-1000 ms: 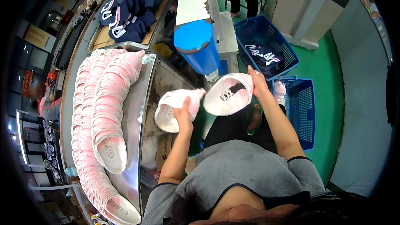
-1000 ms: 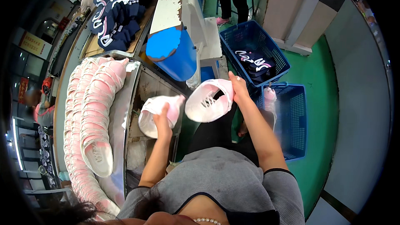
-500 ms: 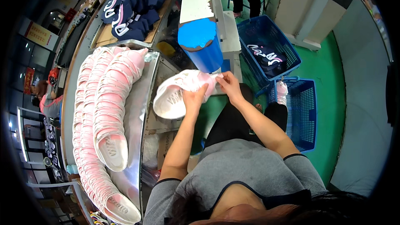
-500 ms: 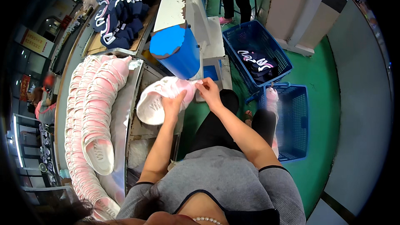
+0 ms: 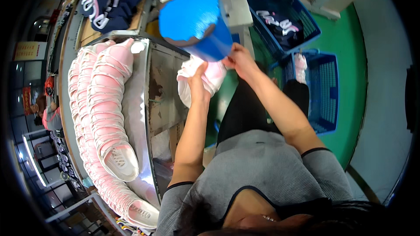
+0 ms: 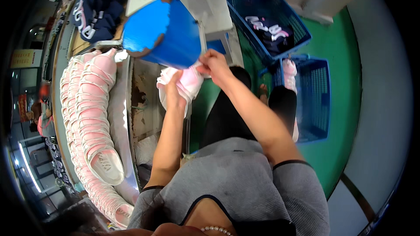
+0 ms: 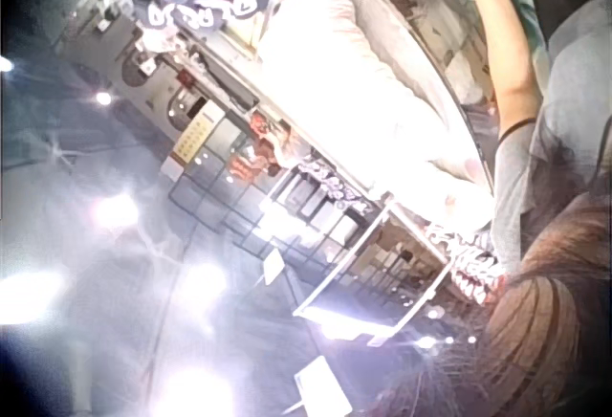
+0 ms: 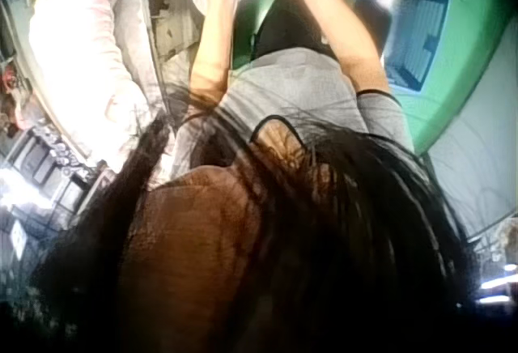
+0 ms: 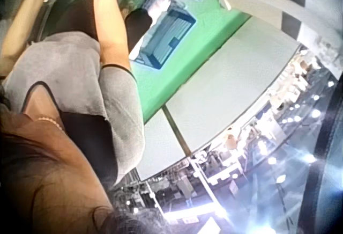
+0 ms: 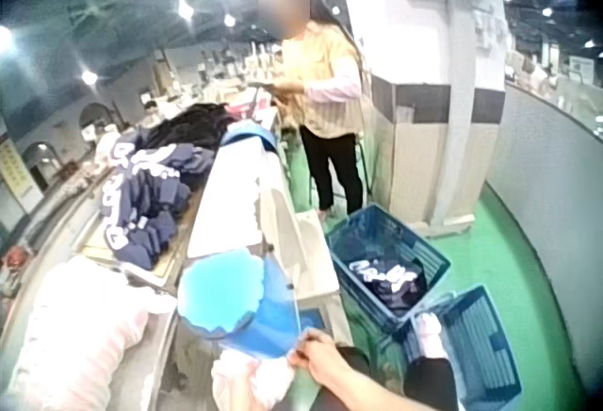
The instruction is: The person takes pink and white shoe components from a basket, applies them to a machine to attach or shape the heel area, and luego stacks the completed components on a metal bench before moving them back into the basket.
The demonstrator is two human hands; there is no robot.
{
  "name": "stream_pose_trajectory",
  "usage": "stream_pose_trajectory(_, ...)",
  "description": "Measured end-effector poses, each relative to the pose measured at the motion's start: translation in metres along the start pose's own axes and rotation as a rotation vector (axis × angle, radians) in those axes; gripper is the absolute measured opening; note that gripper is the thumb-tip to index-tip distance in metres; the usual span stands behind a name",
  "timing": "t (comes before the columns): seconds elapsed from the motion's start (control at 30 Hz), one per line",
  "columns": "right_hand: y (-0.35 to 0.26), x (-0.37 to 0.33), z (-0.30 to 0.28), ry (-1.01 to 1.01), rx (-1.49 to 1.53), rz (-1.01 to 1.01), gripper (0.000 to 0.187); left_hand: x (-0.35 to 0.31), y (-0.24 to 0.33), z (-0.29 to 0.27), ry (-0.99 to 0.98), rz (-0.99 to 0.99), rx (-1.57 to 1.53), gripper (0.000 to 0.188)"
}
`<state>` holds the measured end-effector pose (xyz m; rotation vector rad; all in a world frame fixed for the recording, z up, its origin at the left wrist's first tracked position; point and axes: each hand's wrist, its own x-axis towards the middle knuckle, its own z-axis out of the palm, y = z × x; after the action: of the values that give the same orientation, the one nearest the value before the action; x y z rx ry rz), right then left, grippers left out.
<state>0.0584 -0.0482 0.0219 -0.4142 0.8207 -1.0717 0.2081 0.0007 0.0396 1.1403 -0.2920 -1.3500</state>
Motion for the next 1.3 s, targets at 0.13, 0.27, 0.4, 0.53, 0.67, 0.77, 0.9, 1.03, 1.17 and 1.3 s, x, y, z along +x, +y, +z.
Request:
stream_pose_trajectory(0.13,-0.01,0.021,0.004,0.043,-0.157,0.137,0.013,0.012,-0.009,-0.011,0.011,-0.19,-0.102,0.039)
stream_pose_trajectory(0.27,-0.016,0.022,0.008,0.018,-0.15,0.093,0.014,0.018,-0.002,-0.03,-0.065,-0.245,-0.329,0.033)
stream_pose_trajectory(0.4,-0.011,0.003,-0.046,-0.01,-0.186,-0.027,0.018,-0.043,0.044,-0.048,-0.001,-0.08,-0.344,0.043)
stream_pose_trajectory(0.53,0.04,-0.011,-0.085,0.134,-0.249,0.171,0.015,-0.194,0.104,-0.049,0.344,0.35,0.133,0.042)
stream_pose_trajectory(0.67,0.07,-0.034,-0.073,-0.049,-0.339,0.235,0.013,-0.286,0.134,-0.078,0.676,0.842,0.27,0.039)
stream_pose_trajectory(0.77,0.067,-0.051,-0.068,-0.1,-0.403,0.256,0.012,-0.28,0.142,-0.153,1.024,1.026,0.369,0.04)
stream_pose_trajectory(0.9,0.059,-0.065,-0.099,0.03,-0.458,0.258,0.01,-0.215,0.172,-0.296,1.105,1.066,0.47,0.04)
stream_pose_trajectory(1.03,0.065,-0.068,-0.132,0.19,-0.612,0.146,0.011,-0.146,0.222,-0.296,1.114,0.953,0.372,0.051)
stream_pose_trajectory(1.17,0.053,-0.073,-0.048,-0.101,-0.685,0.153,0.009,-0.156,0.217,-0.296,0.879,1.028,0.476,0.058)
stream_pose_trajectory(1.3,0.029,-0.036,0.129,-0.448,-1.158,-0.409,0.055,-0.147,0.214,-0.299,0.949,1.076,0.471,0.062)
